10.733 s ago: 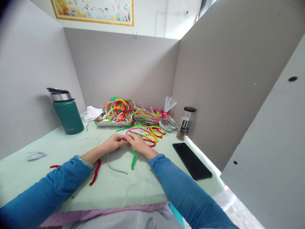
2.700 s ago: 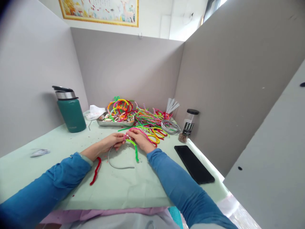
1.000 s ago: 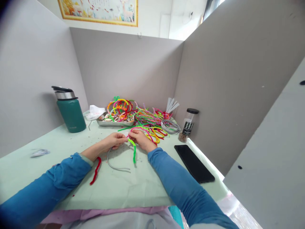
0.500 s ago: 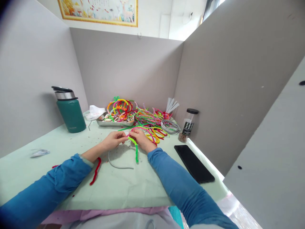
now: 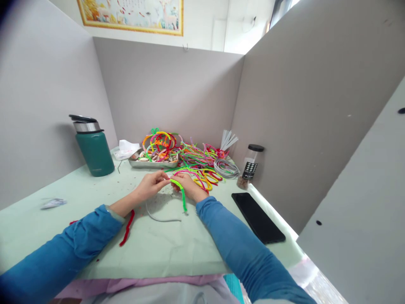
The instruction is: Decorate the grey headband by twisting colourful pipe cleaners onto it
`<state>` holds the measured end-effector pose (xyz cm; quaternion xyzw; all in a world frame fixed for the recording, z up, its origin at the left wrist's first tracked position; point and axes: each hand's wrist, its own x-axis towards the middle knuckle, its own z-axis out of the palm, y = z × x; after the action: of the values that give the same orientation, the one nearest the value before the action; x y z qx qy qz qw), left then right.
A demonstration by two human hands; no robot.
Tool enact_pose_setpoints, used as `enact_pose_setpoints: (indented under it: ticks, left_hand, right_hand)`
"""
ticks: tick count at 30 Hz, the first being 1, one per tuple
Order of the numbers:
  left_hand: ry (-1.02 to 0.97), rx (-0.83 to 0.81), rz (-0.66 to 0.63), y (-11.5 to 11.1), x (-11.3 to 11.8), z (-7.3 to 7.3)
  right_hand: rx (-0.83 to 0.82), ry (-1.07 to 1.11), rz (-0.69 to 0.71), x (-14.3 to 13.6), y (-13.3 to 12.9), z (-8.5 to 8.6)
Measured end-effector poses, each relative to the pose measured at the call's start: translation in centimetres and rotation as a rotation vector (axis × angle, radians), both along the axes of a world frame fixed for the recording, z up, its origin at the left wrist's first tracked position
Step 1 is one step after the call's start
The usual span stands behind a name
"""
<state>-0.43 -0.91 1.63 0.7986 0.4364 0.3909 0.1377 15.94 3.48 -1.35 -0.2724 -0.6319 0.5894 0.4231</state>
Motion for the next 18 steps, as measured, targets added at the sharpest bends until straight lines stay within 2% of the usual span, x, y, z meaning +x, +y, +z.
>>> enact_pose_setpoints:
  ticks: [15, 18]
  left_hand:
    - [-0.025, -0.034, -0.02, 0.48, -0.12, -0.14]
    - [-0.048, -0.056, 0.016, 0.7, -0.14, -0.16]
  right_hand:
    - [-0.024, 0.016, 0.013, -0.05, -0.11, 0.18]
    - [-0.037, -0.034, -0.009, -0.06, -0.16, 0.24]
